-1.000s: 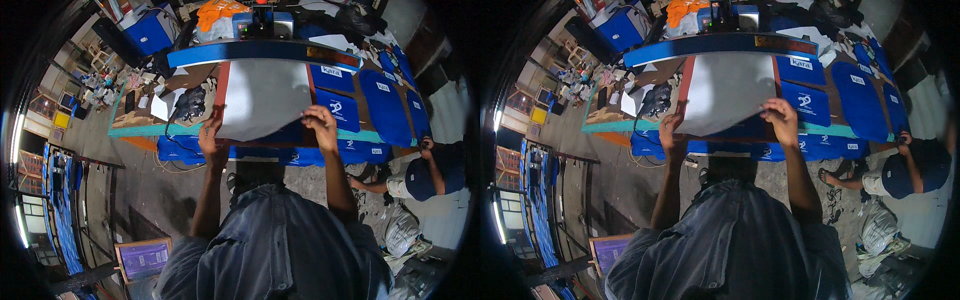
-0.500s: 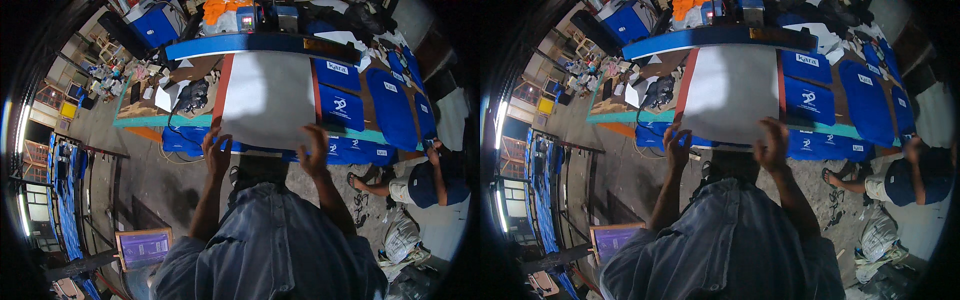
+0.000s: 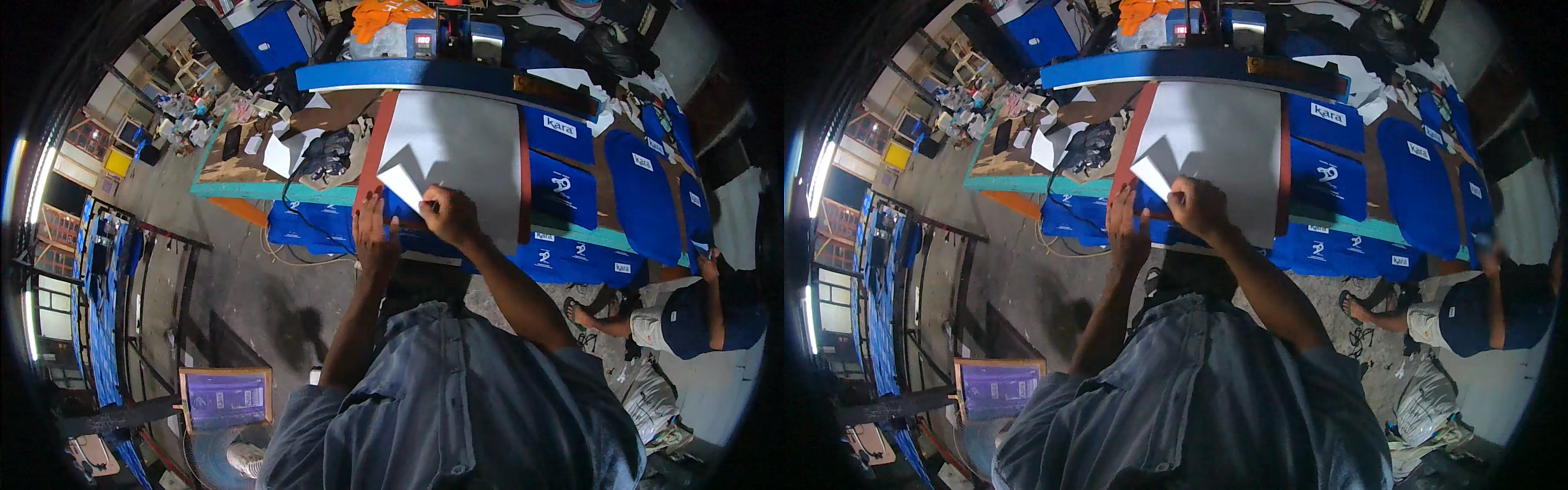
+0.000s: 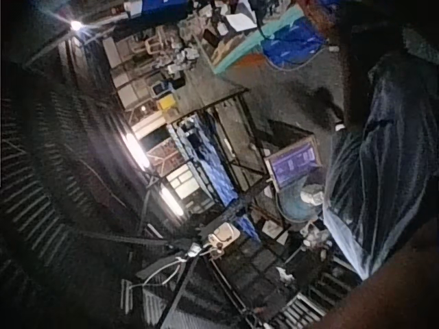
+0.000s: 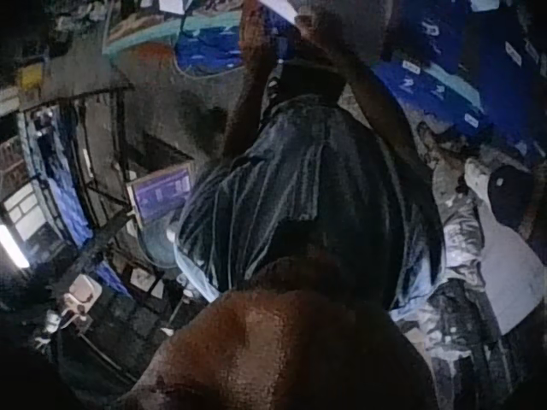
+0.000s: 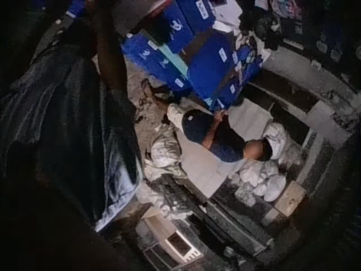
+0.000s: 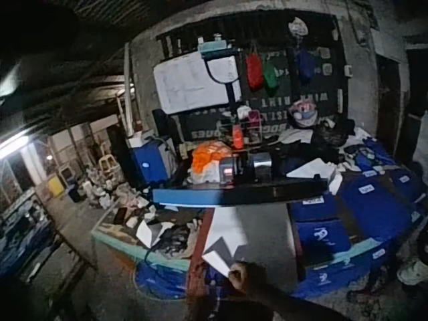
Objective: The person places a white sheet onto a heat press, closes the press, and then removes the sheet. They then place a blue printed sheet onto a red board, align it, and press it again. The person repeats this process with additional blue sheets, stacking them on the board.
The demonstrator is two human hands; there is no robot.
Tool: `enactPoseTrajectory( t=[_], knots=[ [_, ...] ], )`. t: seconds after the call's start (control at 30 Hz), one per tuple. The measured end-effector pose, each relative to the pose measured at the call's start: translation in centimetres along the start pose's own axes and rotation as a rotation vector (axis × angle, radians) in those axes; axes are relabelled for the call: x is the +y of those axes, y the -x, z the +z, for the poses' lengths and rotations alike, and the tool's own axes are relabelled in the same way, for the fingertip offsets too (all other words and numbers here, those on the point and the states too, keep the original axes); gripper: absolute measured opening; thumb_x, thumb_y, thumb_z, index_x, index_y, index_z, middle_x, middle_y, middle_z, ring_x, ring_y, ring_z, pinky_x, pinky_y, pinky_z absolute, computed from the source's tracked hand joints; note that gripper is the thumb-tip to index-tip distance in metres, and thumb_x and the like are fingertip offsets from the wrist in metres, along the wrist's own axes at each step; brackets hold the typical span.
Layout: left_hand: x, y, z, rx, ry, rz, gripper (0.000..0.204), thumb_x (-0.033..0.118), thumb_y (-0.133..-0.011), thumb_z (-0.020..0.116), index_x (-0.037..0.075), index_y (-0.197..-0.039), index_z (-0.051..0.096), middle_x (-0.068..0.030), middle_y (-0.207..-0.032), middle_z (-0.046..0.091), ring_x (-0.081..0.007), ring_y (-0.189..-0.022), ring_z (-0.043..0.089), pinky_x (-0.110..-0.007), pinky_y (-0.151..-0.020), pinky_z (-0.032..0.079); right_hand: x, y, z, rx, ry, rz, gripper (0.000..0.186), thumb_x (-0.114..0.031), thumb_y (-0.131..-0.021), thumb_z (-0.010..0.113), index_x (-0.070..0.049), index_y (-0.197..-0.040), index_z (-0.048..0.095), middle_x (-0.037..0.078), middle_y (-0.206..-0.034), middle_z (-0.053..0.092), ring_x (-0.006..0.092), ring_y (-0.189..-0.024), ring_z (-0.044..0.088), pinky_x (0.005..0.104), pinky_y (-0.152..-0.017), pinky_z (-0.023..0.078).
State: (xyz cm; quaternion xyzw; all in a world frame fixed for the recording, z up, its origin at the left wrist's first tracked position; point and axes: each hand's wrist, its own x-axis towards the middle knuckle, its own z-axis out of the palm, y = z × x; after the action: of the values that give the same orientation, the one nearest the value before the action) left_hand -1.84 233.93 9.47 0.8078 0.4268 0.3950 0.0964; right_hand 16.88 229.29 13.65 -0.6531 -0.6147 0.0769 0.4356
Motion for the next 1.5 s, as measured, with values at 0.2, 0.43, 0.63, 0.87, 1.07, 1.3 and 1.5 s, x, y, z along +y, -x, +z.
enactPoseTrajectory(
  t=[0.2, 0.43, 0.63, 0.87, 1.07, 1.3, 1.5],
  knots=[
    [-0.9, 0.9, 0.9, -0.057, -0.126, 0.129, 0.037, 0.022, -0.098, 0.064, 0.007, -0.132, 0.063, -0.0132, -0.146, 0.056, -0.0345, -0.143, 0.044, -0.061, -0.12, 0.022, 3.5, -1.2, -3.1, 0.098, -0.229, 0.239, 0.029, -0.03, -0.089, 0.069, -0.001, -0.09, 0.067, 0.019, -0.086, 0.073, 0.0351, -0.081, 0.071, 0.044, -0.077, 0.055],
    [-1.1, 1.1, 1.0, -0.025, -0.149, 0.168, 0.039, 0.027, -0.095, 0.069, 0.009, -0.13, 0.064, -0.0119, -0.144, 0.058, -0.0337, -0.141, 0.047, -0.06, -0.12, 0.022, 5.1, -1.4, -6.0, 0.185, -0.257, 0.376, 0.026, -0.024, -0.088, 0.069, 0.002, -0.089, 0.067, 0.016, -0.08, 0.07, 0.0274, -0.077, 0.07, 0.0389, -0.071, 0.052],
    [-0.6, 0.8, 0.5, -0.065, -0.173, 0.126, 0.041, 0.03, -0.094, 0.07, 0.01, -0.129, 0.064, -0.0109, -0.143, 0.058, -0.0321, -0.14, 0.048, -0.06, -0.12, 0.022, 7.1, -1.9, -7.6, 0.284, -0.313, 0.455, 0.03, -0.028, -0.089, 0.068, 0.002, -0.089, 0.068, 0.012, -0.081, 0.069, 0.0203, -0.076, 0.064, 0.0335, -0.072, 0.048],
    [-0.7, 0.7, 0.3, -0.066, -0.143, 0.116, 0.041, 0.03, -0.093, 0.07, 0.011, -0.129, 0.064, -0.0108, -0.143, 0.058, -0.033, -0.138, 0.049, -0.059, -0.119, 0.023, 10.1, -1.9, -8.9, 0.369, -0.476, 0.501, 0.02, -0.021, -0.092, 0.07, -0.001, -0.092, 0.071, 0.002, -0.083, 0.066, 0.0114, -0.078, 0.057, 0.0277, -0.073, 0.043],
    [-0.6, -1.9, 0.1, -0.018, -0.098, 0.177, 0.044, 0.034, -0.094, 0.067, 0.007, -0.128, 0.062, -0.0138, -0.138, 0.058, -0.0341, -0.134, 0.051, -0.059, -0.116, 0.027, 10.9, -2.1, -10.0, 0.417, -0.556, 0.526, 0.015, -0.016, -0.095, 0.068, -0.002, -0.092, 0.07, -0.002, -0.081, 0.063, 0.0082, -0.077, 0.052, 0.0257, -0.071, 0.04],
    [-1.9, -11.0, 3.4, -0.175, -0.132, 0.285, 0.046, 0.038, -0.1, 0.058, 0.003, -0.129, 0.061, -0.0188, -0.139, 0.056, -0.0386, -0.136, 0.048, -0.057, -0.115, 0.032, 11.0, -2.7, -10.2, 0.526, -0.578, 0.503, 0.012, -0.014, -0.096, 0.068, -0.006, -0.086, 0.066, -0.006, -0.075, 0.054, 0.0048, -0.072, 0.043, 0.0236, -0.067, 0.034],
    [-2.7, -10.7, 4.7, -0.254, -0.222, 0.328, 0.044, 0.036, -0.099, 0.06, 0.004, -0.129, 0.062, -0.0161, -0.141, 0.055, -0.0381, -0.138, 0.047, -0.061, -0.118, 0.027, 12.3, -2.3, -10.4, 0.574, -0.61, 0.564, 0.017, -0.007, -0.094, 0.071, -0.007, -0.079, 0.064, -0.008, -0.075, 0.049, 0.0045, -0.074, 0.04, 0.0236, -0.071, 0.032]
  ],
)
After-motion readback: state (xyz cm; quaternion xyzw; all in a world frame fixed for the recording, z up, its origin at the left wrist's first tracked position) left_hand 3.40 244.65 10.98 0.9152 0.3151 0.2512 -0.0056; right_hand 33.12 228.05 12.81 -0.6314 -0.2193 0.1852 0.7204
